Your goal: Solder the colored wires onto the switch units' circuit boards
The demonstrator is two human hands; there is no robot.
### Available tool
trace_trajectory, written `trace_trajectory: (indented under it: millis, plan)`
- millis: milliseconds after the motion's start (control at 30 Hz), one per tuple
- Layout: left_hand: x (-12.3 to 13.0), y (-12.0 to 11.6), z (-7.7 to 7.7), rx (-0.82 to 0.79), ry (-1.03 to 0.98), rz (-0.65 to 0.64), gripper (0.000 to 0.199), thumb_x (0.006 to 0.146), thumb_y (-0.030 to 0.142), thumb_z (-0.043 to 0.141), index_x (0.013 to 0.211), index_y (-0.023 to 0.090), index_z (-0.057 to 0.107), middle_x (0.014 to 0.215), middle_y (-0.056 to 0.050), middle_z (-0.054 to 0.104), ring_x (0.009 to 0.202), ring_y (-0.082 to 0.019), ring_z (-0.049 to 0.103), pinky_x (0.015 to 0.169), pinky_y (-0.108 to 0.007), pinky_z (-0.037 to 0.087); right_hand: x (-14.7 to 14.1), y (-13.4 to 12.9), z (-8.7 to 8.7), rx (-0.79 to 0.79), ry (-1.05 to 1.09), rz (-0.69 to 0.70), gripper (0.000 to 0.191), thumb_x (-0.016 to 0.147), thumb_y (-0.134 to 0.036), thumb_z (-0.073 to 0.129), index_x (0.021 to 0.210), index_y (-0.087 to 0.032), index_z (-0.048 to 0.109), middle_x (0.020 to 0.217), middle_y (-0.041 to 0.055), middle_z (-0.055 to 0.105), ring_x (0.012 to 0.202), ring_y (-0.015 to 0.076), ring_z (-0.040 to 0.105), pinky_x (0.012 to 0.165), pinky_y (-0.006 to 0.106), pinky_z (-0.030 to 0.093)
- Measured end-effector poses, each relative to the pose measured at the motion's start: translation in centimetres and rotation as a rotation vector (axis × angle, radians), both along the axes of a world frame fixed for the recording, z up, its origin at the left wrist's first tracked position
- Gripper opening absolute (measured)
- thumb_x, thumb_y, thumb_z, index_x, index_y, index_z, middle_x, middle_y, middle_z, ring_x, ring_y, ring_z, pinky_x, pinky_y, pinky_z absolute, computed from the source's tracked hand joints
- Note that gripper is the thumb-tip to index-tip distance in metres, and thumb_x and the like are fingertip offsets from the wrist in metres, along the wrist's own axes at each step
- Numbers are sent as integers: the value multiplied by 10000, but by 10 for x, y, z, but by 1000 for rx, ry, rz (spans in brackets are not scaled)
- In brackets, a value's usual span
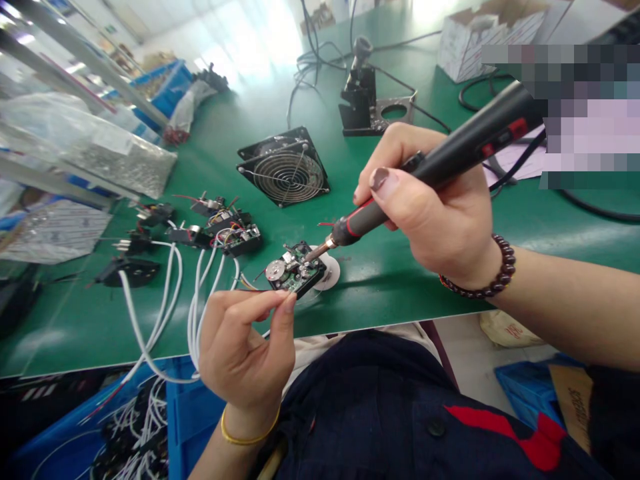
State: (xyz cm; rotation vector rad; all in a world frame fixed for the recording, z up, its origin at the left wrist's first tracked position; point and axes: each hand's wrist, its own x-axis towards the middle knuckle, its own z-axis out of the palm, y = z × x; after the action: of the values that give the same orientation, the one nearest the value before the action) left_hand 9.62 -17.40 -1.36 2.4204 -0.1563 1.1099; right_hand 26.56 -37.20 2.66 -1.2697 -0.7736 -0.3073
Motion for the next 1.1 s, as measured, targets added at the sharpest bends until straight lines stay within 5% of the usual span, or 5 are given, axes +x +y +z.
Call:
trace_trajectory:
  millis: [433, 567, 733, 1100]
  plan:
    - [2, 0, -1, -8, 5, 14, 183, 988, 59, 807, 1052, 219, 747, 877, 6, 722, 790, -167, 666, 715, -322, 519, 1, 0, 1, -8, 5, 13, 233, 924, -358, 849, 728, -248, 784, 638, -47, 677, 458, 122, 502, 423, 309, 338]
    - [-2, 0, 0, 0, -4, 14, 185, 992, 63, 803, 1051, 228, 745, 875, 3, 730, 785, -169, 670, 709, -322, 524, 4, -3, 1, 24, 8, 10, 159, 876, -271, 792, 722, -232, 803, 620, -13, 691, 431, 143, 492, 392, 359, 268]
    - [-10, -1, 4, -1, 9, -1, 191, 984, 54, 801, 1047, 225, 741, 856, 9, 716, 742, -157, 648, 691, -314, 520, 7, -6, 6, 41, 22, -20, 239, 827, -405, 913, 681, -259, 793, 540, -13, 580, 400, 173, 426, 381, 402, 195]
    - [-9, -2, 3, 7, 15, -19, 190, 978, 50, 805, 1054, 213, 744, 865, 9, 719, 756, -156, 645, 696, -320, 504, -4, -5, 6, 5, 68, 58, 317, 872, -467, 925, 702, -237, 789, 623, -3, 666, 480, 166, 500, 447, 382, 285]
